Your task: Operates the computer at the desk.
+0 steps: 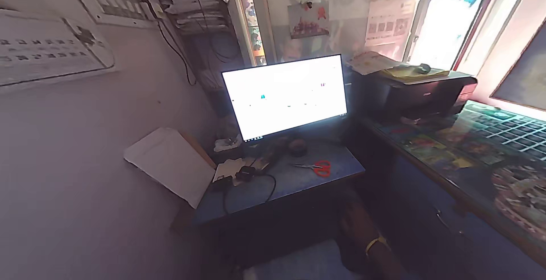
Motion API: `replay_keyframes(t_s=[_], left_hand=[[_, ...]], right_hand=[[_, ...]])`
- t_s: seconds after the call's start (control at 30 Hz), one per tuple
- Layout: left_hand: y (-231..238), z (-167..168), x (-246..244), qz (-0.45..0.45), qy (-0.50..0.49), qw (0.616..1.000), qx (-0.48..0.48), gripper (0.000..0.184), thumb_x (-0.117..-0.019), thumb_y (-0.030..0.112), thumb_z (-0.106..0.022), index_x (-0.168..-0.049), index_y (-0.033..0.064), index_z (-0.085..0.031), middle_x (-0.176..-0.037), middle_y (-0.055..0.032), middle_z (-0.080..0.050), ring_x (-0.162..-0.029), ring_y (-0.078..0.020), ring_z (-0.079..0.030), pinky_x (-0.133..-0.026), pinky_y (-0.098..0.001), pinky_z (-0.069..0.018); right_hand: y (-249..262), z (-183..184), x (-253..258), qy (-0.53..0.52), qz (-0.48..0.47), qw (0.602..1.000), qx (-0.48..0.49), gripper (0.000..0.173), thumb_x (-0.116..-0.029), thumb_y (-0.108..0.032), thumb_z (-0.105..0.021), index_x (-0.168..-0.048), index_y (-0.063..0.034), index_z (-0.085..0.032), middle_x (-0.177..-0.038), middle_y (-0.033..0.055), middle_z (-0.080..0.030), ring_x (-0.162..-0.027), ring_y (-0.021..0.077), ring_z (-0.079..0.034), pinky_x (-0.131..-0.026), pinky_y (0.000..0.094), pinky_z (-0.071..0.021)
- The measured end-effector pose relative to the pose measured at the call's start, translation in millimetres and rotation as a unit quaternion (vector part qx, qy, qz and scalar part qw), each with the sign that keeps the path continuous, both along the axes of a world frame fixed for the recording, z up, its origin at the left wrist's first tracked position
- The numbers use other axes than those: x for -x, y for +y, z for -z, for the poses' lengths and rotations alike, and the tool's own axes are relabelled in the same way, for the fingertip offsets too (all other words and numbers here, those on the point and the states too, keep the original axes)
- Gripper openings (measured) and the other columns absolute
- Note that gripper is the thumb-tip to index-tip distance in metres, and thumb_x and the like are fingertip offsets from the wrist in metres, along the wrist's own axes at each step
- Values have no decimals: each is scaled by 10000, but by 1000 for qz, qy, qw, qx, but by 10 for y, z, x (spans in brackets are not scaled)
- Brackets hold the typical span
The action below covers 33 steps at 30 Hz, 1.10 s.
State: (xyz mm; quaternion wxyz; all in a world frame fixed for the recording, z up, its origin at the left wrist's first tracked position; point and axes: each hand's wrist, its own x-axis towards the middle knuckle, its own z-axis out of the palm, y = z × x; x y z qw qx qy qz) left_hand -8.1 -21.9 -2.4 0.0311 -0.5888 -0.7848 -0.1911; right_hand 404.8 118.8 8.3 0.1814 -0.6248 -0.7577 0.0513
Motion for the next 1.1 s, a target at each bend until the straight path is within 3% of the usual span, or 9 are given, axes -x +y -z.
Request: replay_keyframes(t_s=[0.13, 0.2, 0.27, 0.43, 0.5, 0.63, 0.77, 1.0, 1.1], left_hand=[[-3, 136, 58, 20, 1, 1000, -17, 508, -1079, 379, -383, -1328, 27, -652, -1535, -222, -483, -1499, -397, -349, -1219, -523, -309], [-24, 126, 48, 32, -31, 999, -29, 497, -1076, 371, -425, -1359, 14, -624, -1595, -257, -374, -1505, -406, -328, -1225, -521, -295], [-37, 139, 48, 39, -36, 998, -46, 488, -1073, 373, -443, -1343, 17, -638, -1595, -266, -371, -1497, -418, -340, -1220, -530, -304], [-19, 132, 62, 35, -23, 998, -48, 476, -1066, 386, -449, -1358, 62, -642, -1592, -227, -398, -1498, -393, -348, -1213, -531, -315], [18, 111, 54, 15, 12, 999, -36, 463, -1061, 396, -434, -1348, 110, -657, -1558, -189, -466, -1471, -378, -403, -1169, -539, -375], [21, -9, -5, 0, 4, 1000, 3, 465, -1041, 358, -488, -1364, 57, -633, -1583, -225, -411, -1477, -394, -381, -1186, -553, -345], [38, -65, 3, -17, 30, 998, 55, 540, -1056, 440, -395, -1390, 81, -619, -1528, -204, -498, -1464, -382, -412, -1181, -537, -360], [6, 98, 59, 4, -2, 999, -48, 485, -1032, 433, -466, -1310, 99, -683, -1509, -214, -514, -1430, -390, -456, -1163, -533, -380], [13, -5, 24, 2, -16, 1000, -23, 465, -1042, 408, -456, -1302, 101, -690, -1509, -208, -519, -1444, -388, -440, -1167, -533, -379]], right_hand=[[-36, -78, 11, -6, 32, 999, 37, 537, -969, -397, -539, -1454, -171, -579, -1542, 78, -514, -1438, 286, -466, -1185, 475, -388], [-45, -143, 28, -3, 64, 994, 85, 584, -980, -407, -547, -1498, -139, -521, -1543, 137, -497, -1445, 327, -451, -1194, 502, -369], [-33, -160, 35, 5, 80, 992, 97, 588, -988, -396, -553, -1509, -127, -507, -1547, 169, -484, -1451, 342, -440, -1200, 505, -360], [27, -67, 24, -3, 62, 994, 91, 573, -1018, -417, -498, -1527, -155, -497, -1602, 162, -416, -1491, 331, -388, -1214, 496, -344], [55, 7, 22, -22, 42, 996, 71, 579, -1018, -450, -471, -1520, -164, -510, -1594, 156, -429, -1484, 317, -401, -1207, 486, -359], [30, -49, 20, -10, 14, 997, 74, 576, -987, -386, -562, -1521, -175, -509, -1604, 132, -420, -1489, 293, -393, -1213, 472, -355], [26, 11, 30, 13, 29, 998, 45, 592, -961, -381, -590, -1506, -157, -526, -1578, 129, -461, -1471, 305, -420, -1212, 489, -349], [20, 98, 2, 5, 27, 1000, -13, 568, -961, -364, -586, -1476, -126, -558, -1531, 165, -507, -1422, 365, -475, -1175, 520, -390], [33, 99, -7, 4, 11, 999, -32, 556, -952, -342, -591, -1460, -116, -574, -1520, 168, -518, -1405, 367, -494, -1161, 521, -409]])
